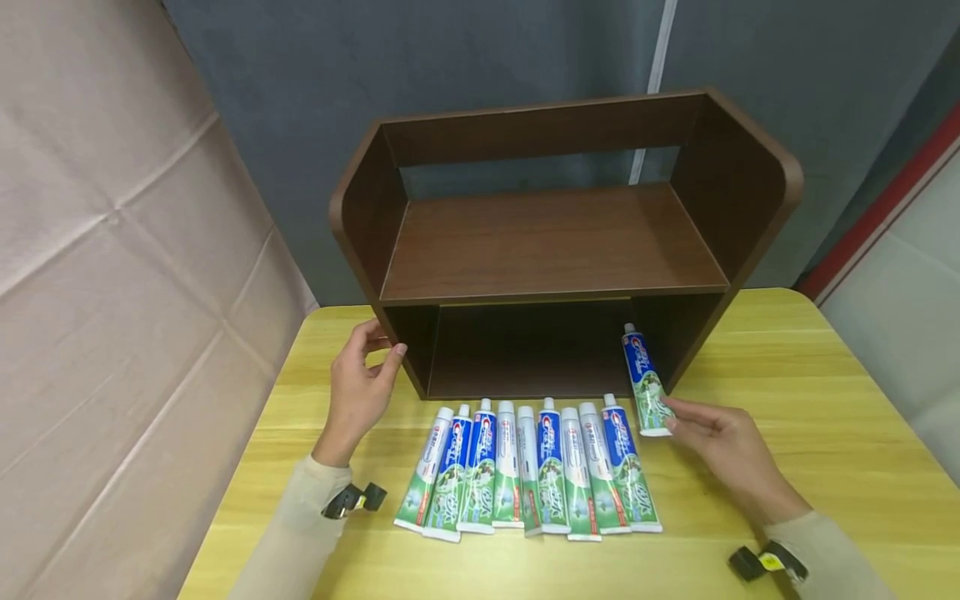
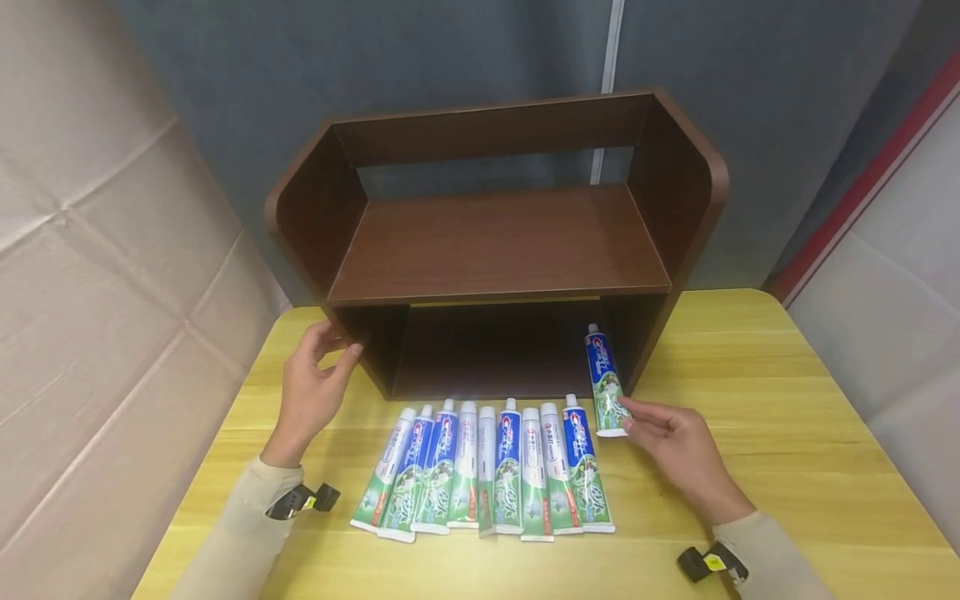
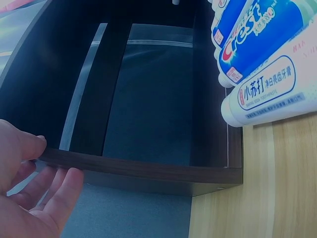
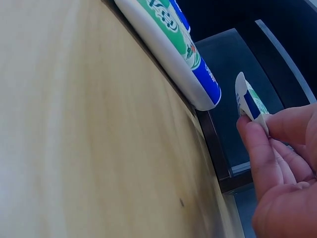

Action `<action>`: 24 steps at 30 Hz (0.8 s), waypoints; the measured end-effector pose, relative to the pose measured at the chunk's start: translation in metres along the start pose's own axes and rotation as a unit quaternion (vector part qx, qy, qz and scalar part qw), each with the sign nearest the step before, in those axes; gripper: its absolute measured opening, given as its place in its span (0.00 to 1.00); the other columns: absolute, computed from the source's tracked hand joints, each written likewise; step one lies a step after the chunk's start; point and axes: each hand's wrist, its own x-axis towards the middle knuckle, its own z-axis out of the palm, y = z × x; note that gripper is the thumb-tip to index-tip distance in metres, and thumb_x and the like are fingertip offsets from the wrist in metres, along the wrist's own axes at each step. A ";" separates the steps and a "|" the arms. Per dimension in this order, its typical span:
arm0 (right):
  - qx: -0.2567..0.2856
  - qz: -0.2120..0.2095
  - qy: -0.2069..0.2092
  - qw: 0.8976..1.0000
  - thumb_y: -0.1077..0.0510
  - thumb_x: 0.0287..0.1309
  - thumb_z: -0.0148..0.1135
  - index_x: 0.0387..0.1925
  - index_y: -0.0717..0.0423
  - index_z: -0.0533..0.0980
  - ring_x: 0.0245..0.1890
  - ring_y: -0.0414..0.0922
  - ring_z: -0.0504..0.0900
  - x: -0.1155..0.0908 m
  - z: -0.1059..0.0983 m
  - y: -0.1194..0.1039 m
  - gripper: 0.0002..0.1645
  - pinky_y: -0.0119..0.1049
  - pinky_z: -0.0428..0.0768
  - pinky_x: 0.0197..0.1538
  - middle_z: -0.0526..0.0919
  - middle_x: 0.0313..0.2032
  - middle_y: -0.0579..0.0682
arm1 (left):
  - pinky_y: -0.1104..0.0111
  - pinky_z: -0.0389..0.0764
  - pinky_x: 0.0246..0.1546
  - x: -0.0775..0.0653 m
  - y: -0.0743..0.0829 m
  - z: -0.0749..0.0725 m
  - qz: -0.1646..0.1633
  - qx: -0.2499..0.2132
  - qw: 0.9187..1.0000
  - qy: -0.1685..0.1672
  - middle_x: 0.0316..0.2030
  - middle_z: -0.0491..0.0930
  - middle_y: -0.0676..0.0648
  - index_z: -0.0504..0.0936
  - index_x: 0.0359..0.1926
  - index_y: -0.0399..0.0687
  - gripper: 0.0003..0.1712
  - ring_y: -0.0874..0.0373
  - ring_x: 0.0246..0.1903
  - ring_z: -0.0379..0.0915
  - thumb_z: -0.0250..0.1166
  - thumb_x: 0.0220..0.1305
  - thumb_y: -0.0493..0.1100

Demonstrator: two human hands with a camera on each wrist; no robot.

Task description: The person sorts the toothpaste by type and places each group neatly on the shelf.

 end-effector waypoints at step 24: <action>0.018 -0.012 0.034 0.999 0.50 0.77 0.61 0.71 0.54 0.76 0.64 0.49 0.82 0.029 0.018 -0.003 0.27 0.18 0.80 0.52 0.79 0.68 0.60 | 0.48 0.91 0.42 0.000 0.001 0.000 0.006 0.005 1.000 0.000 0.56 0.83 0.41 0.77 0.66 0.42 0.25 0.46 0.52 0.84 0.70 0.72 0.40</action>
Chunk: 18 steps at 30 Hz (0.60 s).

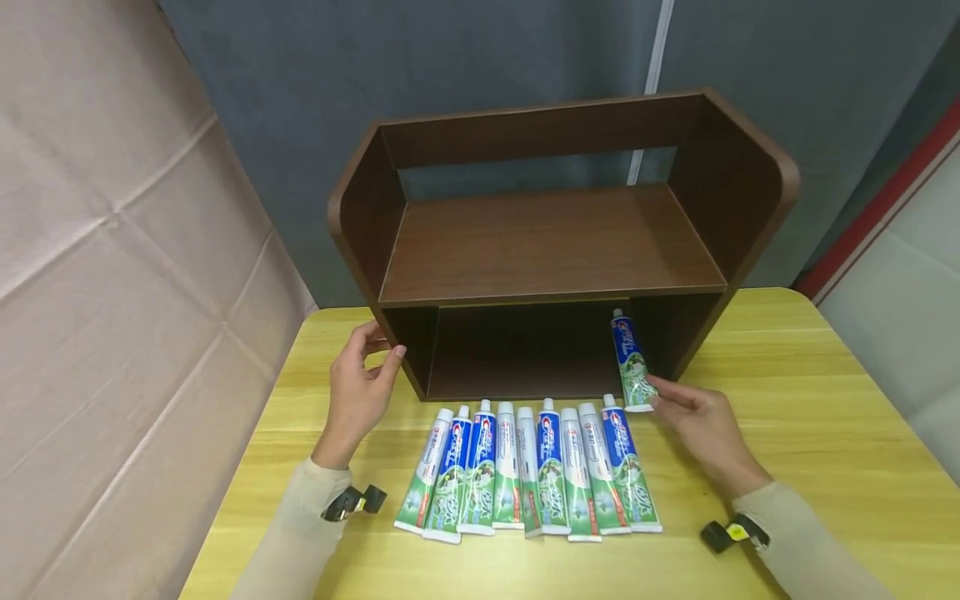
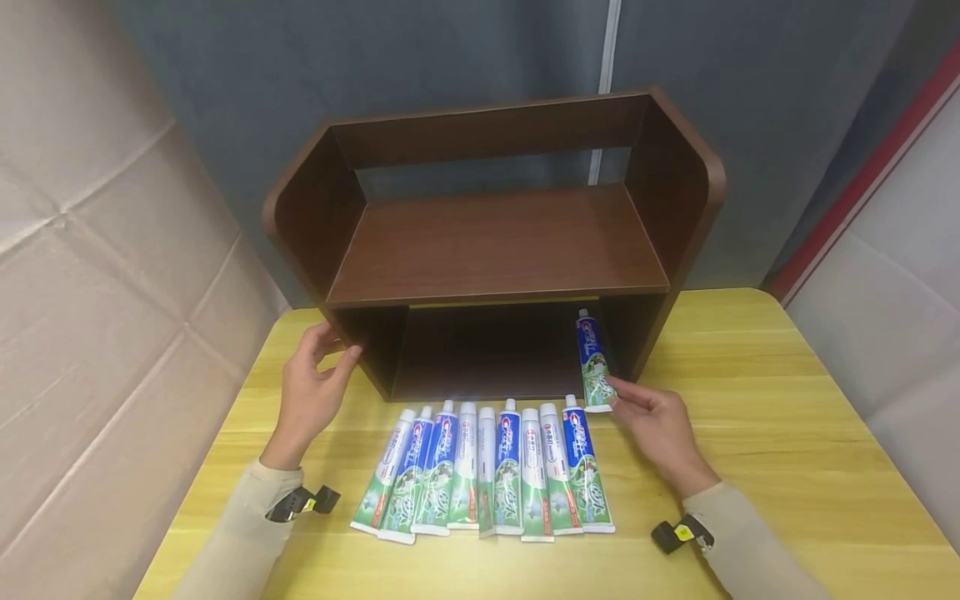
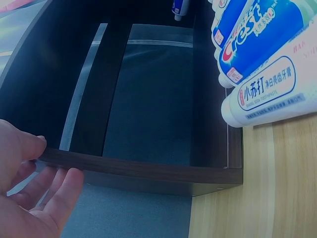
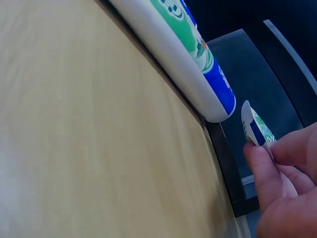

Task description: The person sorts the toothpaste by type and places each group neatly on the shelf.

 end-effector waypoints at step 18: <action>0.069 0.026 0.057 0.996 0.59 0.76 0.60 0.68 0.61 0.76 0.44 0.25 0.86 0.010 0.020 -0.002 0.24 0.22 0.85 0.49 0.79 0.66 0.66 | 0.50 0.91 0.43 0.000 -0.001 0.000 -0.004 0.006 1.000 -0.003 0.56 0.83 0.41 0.76 0.66 0.42 0.24 0.47 0.53 0.84 0.69 0.72 0.39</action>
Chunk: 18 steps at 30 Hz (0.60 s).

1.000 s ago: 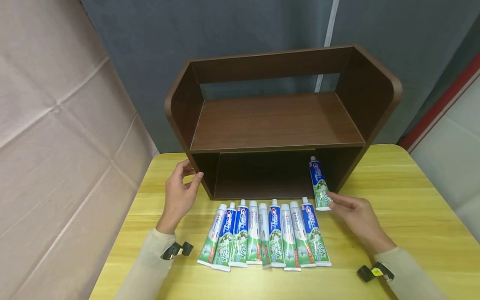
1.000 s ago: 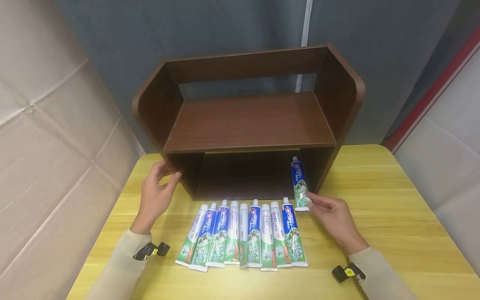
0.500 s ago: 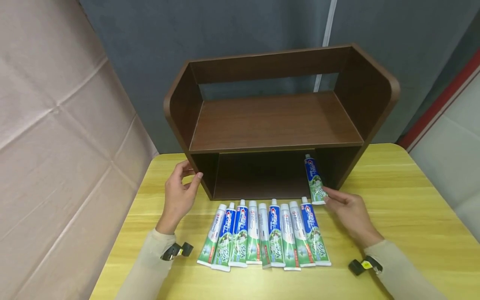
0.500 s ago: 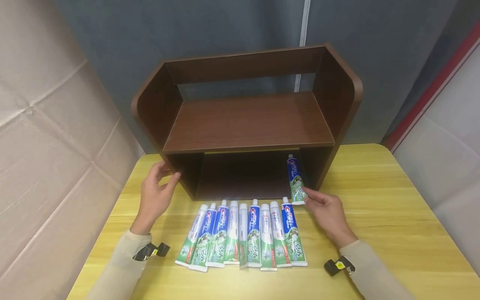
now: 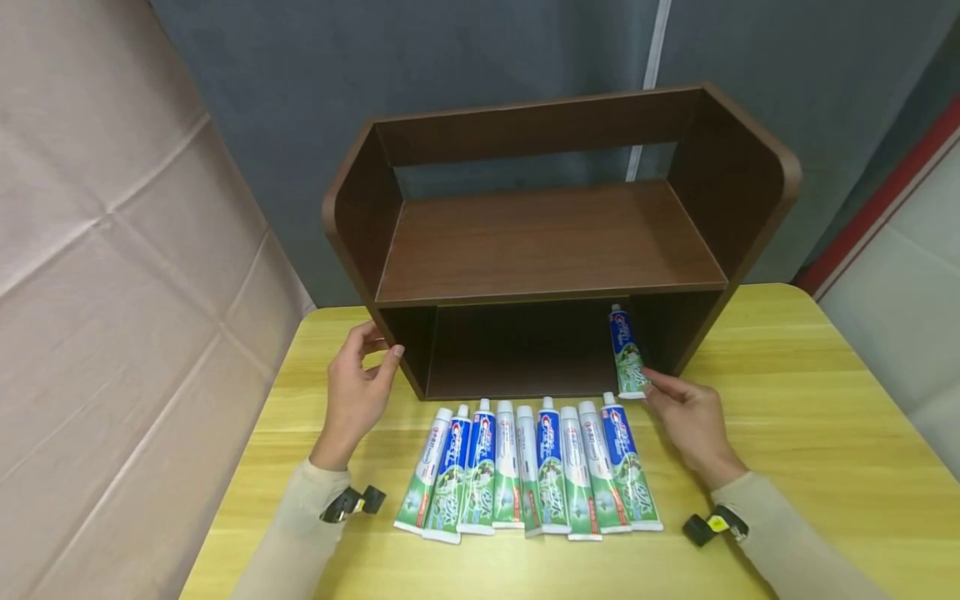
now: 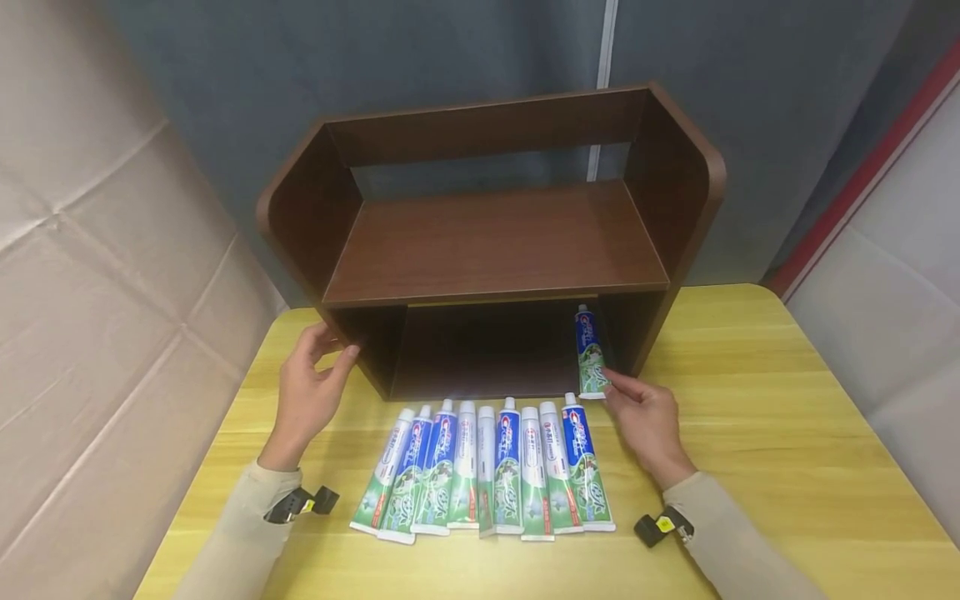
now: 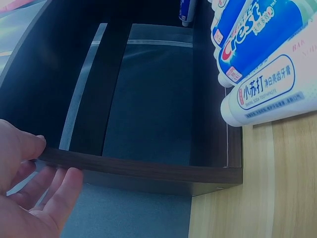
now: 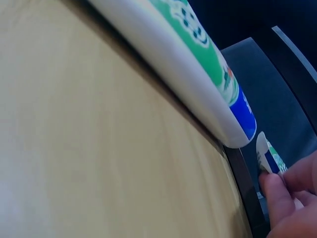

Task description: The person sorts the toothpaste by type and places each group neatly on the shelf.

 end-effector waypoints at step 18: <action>-0.068 -0.001 0.015 0.998 0.58 0.69 0.69 0.65 0.62 0.79 0.59 0.58 0.86 0.002 0.008 -0.003 0.26 0.22 0.85 0.45 0.80 0.65 0.66 | 0.47 0.90 0.43 -0.001 0.001 -0.001 0.004 -0.010 1.000 0.003 0.56 0.83 0.41 0.77 0.66 0.42 0.23 0.45 0.53 0.84 0.69 0.73 0.40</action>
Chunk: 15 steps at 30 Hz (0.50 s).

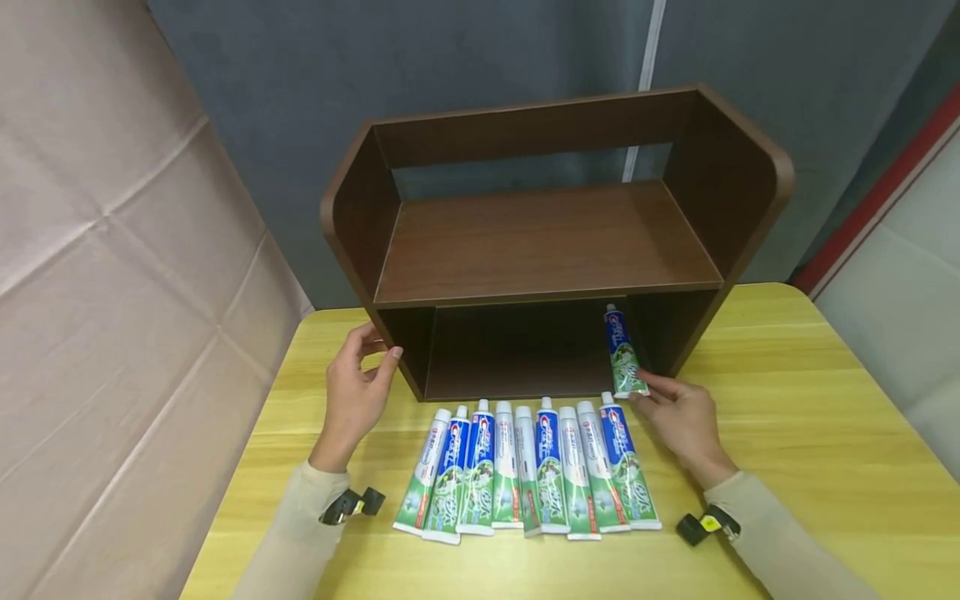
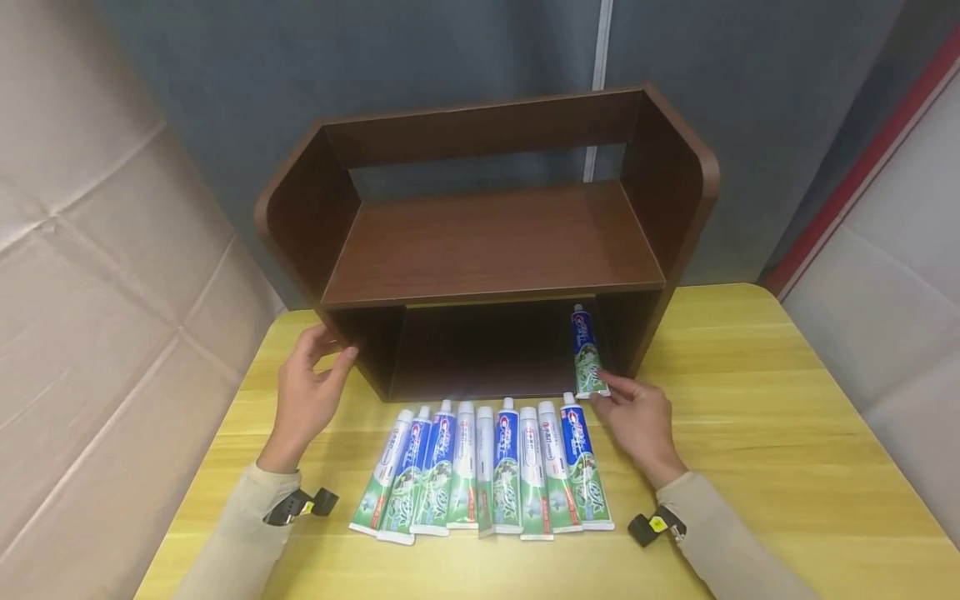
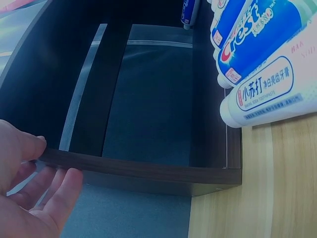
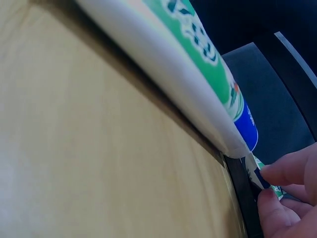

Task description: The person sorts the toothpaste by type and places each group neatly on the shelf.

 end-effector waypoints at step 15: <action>-0.076 -0.066 0.027 0.995 0.59 0.68 0.71 0.64 0.61 0.79 0.57 0.65 0.86 0.001 0.003 -0.001 0.26 0.22 0.85 0.39 0.82 0.60 0.68 | 0.48 0.90 0.43 0.000 -0.001 0.000 -0.001 -0.001 1.000 -0.001 0.57 0.83 0.41 0.77 0.66 0.42 0.24 0.45 0.53 0.85 0.70 0.72 0.39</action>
